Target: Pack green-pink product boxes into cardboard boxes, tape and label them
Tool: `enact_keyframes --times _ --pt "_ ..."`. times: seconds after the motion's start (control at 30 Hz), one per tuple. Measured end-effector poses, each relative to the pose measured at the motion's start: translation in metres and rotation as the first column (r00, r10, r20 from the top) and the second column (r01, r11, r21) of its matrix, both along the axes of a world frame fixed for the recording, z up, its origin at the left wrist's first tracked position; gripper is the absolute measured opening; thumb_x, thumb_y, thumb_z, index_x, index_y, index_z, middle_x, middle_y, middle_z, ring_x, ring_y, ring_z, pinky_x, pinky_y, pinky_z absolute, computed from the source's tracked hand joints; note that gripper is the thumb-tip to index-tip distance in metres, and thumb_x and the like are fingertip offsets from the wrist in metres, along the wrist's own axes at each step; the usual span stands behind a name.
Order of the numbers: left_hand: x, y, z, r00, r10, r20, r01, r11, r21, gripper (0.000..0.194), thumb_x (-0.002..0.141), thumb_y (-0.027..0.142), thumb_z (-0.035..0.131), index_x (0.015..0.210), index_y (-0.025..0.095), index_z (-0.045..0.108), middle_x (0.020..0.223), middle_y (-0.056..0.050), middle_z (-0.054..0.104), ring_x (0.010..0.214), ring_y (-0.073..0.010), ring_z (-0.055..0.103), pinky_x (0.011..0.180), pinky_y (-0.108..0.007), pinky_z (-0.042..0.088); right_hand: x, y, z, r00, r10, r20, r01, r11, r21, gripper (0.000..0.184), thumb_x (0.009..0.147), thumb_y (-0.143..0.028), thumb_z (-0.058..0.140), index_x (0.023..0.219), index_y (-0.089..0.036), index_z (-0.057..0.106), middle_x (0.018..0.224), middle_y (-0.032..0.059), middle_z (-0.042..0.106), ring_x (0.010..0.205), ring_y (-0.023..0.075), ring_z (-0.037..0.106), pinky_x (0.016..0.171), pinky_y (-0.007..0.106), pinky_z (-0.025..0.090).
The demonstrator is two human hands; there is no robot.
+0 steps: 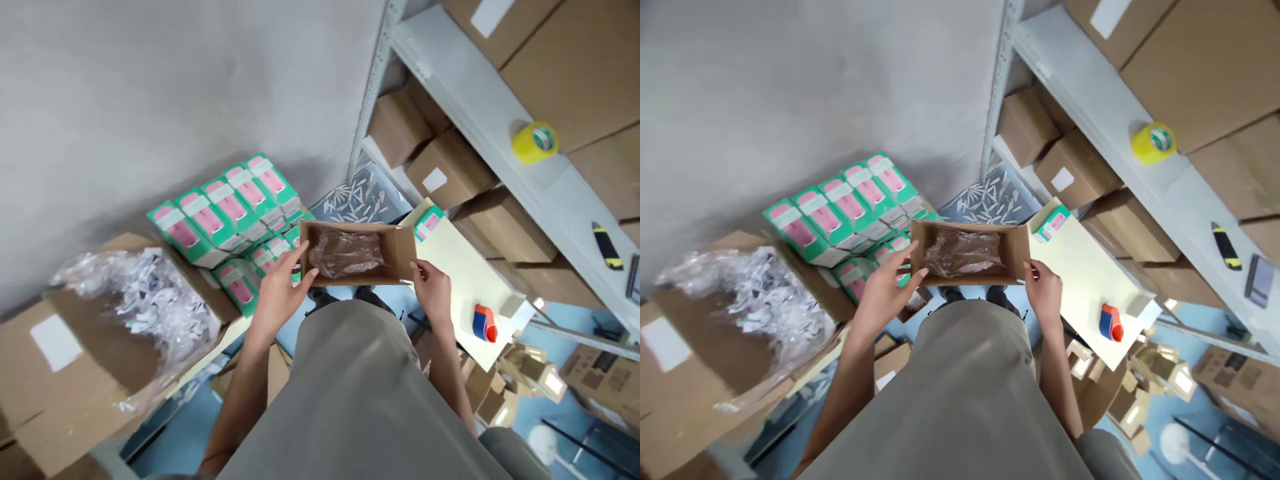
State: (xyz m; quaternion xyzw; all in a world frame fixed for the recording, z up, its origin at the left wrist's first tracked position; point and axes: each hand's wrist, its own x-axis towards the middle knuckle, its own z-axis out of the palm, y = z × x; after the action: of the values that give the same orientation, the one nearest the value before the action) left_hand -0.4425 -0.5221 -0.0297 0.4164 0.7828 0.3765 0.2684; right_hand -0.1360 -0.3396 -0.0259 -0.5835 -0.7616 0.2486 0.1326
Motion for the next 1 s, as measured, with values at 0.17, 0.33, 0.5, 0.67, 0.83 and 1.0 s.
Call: enact_keyframes --times 0.17,0.33,0.5,0.67,0.83,1.0 --pt "0.077 0.089 -0.002 0.968 -0.239 -0.071 0.24 0.971 -0.001 0.048 0.108 0.043 0.067 0.153 0.026 0.069 0.153 -0.012 0.074 0.141 -0.0327 0.072 0.119 -0.049 0.062 0.105 0.01 -0.004 0.97 -0.244 -0.015 0.245 0.969 0.031 0.067 0.107 -0.073 0.046 0.102 -0.019 0.084 0.091 0.0169 0.086 0.077 0.0319 0.081 0.073 0.038 0.056" --pt "0.167 0.185 -0.019 0.883 -0.459 -0.097 0.46 0.888 -0.007 0.049 0.107 0.041 0.067 0.152 0.023 0.069 0.15 -0.014 0.076 0.133 -0.0327 0.077 0.114 -0.048 0.064 0.205 0.026 -0.013 0.892 -0.451 -0.021 0.452 0.891 0.054 0.065 0.107 -0.071 0.045 0.104 -0.018 0.084 0.085 0.0167 0.084 0.077 0.0333 0.082 0.069 0.038 0.055" --pt "0.244 0.264 -0.032 0.793 -0.608 -0.043 0.607 0.794 -0.027 0.049 0.105 0.041 0.068 0.151 0.023 0.069 0.153 -0.014 0.074 0.118 -0.0288 0.082 0.108 -0.044 0.067 0.278 0.041 -0.022 0.817 -0.576 -0.014 0.576 0.816 0.047 0.058 0.108 -0.062 0.045 0.1 -0.018 0.082 0.086 0.0173 0.082 0.073 0.0305 0.078 0.067 0.037 0.053" --pt "0.288 0.31 -0.043 0.717 -0.697 0.018 0.697 0.715 -0.058 0.051 0.105 0.045 0.068 0.152 0.026 0.07 0.158 -0.013 0.072 0.119 -0.0283 0.082 0.109 -0.043 0.067 0.317 0.047 -0.045 0.745 -0.667 0.013 0.667 0.745 0.033 0.053 0.106 -0.056 0.045 0.1 -0.017 0.081 0.09 0.0187 0.082 0.077 0.0309 0.076 0.072 0.039 0.057" --pt "0.303 0.328 -0.077 0.699 -0.693 0.18 0.712 0.698 -0.075 0.054 0.109 0.057 0.059 0.15 0.024 0.072 0.156 -0.013 0.074 0.131 -0.0294 0.078 0.11 -0.043 0.066 0.33 0.051 -0.077 0.71 -0.703 0.042 0.704 0.708 -0.06 0.041 0.101 -0.041 0.05 0.107 -0.016 0.082 0.094 0.0198 0.083 0.088 0.0326 0.078 0.076 0.04 0.059" --pt "0.296 0.358 -0.13 0.867 -0.498 0.033 0.495 0.85 -0.179 0.057 0.113 0.046 0.047 0.157 0.012 0.061 0.156 -0.025 0.07 0.146 -0.0318 0.069 0.118 -0.045 0.058 0.33 0.053 -0.089 0.654 -0.754 0.063 0.755 0.645 -0.118 0.039 0.104 -0.037 0.049 0.114 -0.014 0.079 0.101 0.0207 0.084 0.089 0.0333 0.081 0.084 0.045 0.062"
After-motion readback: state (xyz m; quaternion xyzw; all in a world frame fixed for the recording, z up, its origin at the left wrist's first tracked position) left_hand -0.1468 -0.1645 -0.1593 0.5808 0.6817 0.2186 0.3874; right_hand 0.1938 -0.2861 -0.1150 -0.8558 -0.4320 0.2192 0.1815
